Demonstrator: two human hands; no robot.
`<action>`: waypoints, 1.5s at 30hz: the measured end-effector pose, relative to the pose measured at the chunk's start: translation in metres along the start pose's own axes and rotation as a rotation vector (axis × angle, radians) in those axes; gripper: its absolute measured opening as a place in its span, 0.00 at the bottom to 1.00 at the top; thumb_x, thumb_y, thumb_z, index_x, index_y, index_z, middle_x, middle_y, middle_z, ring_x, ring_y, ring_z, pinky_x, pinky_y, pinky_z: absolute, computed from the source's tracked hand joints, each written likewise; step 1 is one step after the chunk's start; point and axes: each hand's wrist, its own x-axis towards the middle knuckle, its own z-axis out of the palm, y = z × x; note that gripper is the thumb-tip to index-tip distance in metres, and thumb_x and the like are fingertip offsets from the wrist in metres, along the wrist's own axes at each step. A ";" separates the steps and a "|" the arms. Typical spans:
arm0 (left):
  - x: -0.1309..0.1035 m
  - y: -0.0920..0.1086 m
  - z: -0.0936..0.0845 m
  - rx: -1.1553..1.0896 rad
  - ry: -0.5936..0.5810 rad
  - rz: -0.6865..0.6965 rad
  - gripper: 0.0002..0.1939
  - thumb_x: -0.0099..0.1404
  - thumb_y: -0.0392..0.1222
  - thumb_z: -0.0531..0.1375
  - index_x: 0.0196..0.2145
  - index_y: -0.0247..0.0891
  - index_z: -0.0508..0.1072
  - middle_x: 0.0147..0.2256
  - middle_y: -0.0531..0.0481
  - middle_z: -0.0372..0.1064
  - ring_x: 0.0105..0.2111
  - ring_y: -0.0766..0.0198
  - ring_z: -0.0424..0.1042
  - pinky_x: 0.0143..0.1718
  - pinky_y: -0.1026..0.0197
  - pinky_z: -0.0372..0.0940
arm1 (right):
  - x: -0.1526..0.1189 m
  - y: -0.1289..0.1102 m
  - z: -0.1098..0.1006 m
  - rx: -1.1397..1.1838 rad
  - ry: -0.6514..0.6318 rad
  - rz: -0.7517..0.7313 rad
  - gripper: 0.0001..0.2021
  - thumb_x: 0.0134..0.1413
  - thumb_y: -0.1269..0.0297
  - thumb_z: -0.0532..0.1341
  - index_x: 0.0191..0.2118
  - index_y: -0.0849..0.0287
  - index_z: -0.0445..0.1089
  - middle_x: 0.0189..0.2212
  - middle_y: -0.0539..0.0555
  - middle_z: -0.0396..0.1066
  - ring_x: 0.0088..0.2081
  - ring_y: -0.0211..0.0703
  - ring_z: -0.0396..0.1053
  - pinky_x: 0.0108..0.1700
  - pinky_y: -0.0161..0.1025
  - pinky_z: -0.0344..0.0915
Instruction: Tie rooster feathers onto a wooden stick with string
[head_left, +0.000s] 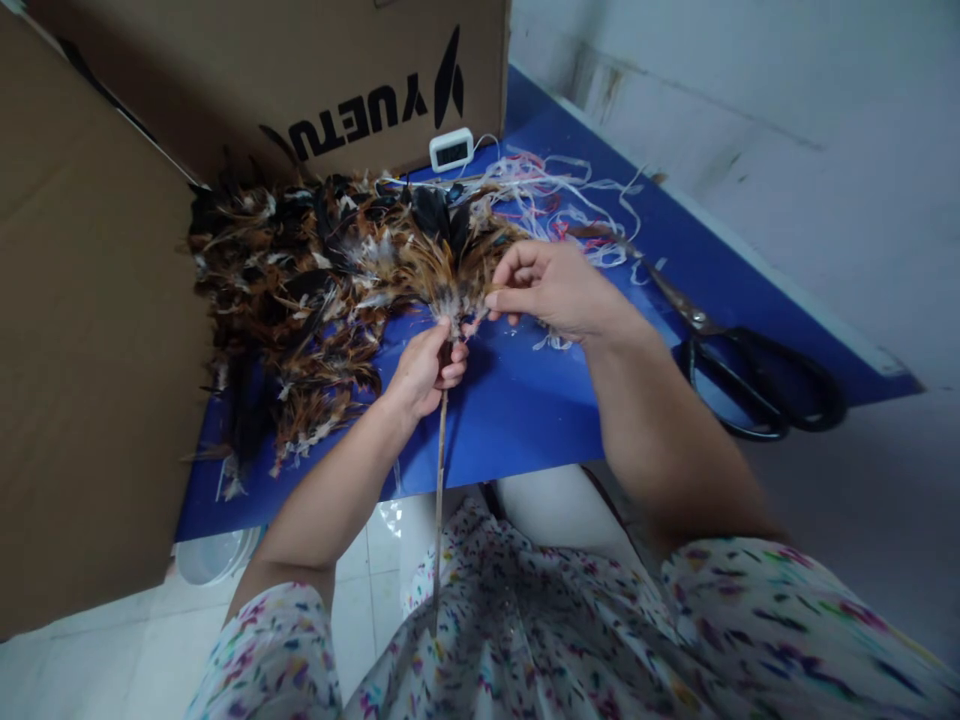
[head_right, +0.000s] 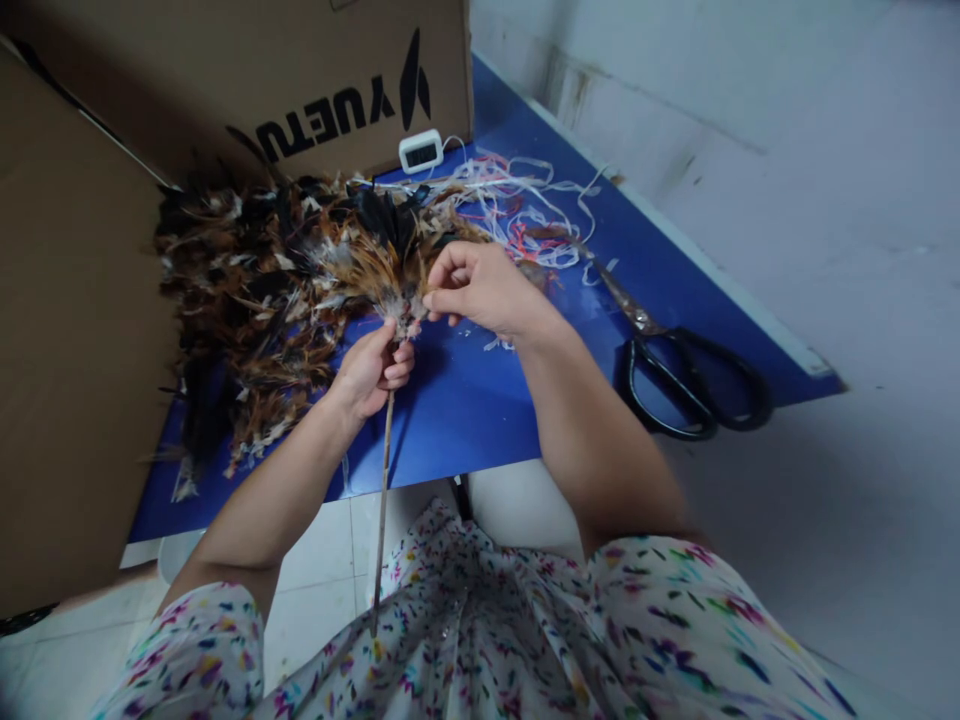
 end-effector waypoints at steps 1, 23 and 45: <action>0.000 0.000 0.000 0.006 -0.008 -0.007 0.16 0.70 0.52 0.55 0.35 0.35 0.67 0.19 0.59 0.56 0.13 0.79 0.48 0.13 0.74 0.37 | 0.001 0.002 0.001 -0.021 -0.011 -0.010 0.14 0.43 0.87 0.65 0.24 0.60 0.65 0.16 0.46 0.69 0.19 0.31 0.67 0.21 0.28 0.62; -0.002 -0.003 0.001 -0.006 -0.052 -0.020 0.17 0.66 0.52 0.61 0.33 0.37 0.63 0.19 0.62 0.52 0.13 0.79 0.45 0.13 0.75 0.37 | 0.006 0.035 0.023 -0.163 0.080 -0.148 0.09 0.43 0.73 0.65 0.31 0.57 0.65 0.25 0.46 0.66 0.25 0.34 0.65 0.28 0.33 0.66; -0.004 -0.001 0.001 0.076 -0.045 0.077 0.17 0.68 0.53 0.58 0.30 0.36 0.62 0.20 0.60 0.55 0.13 0.79 0.48 0.13 0.74 0.38 | -0.001 0.030 0.039 0.132 -0.133 0.279 0.17 0.50 0.54 0.69 0.23 0.63 0.70 0.18 0.47 0.64 0.19 0.28 0.55 0.18 0.31 0.48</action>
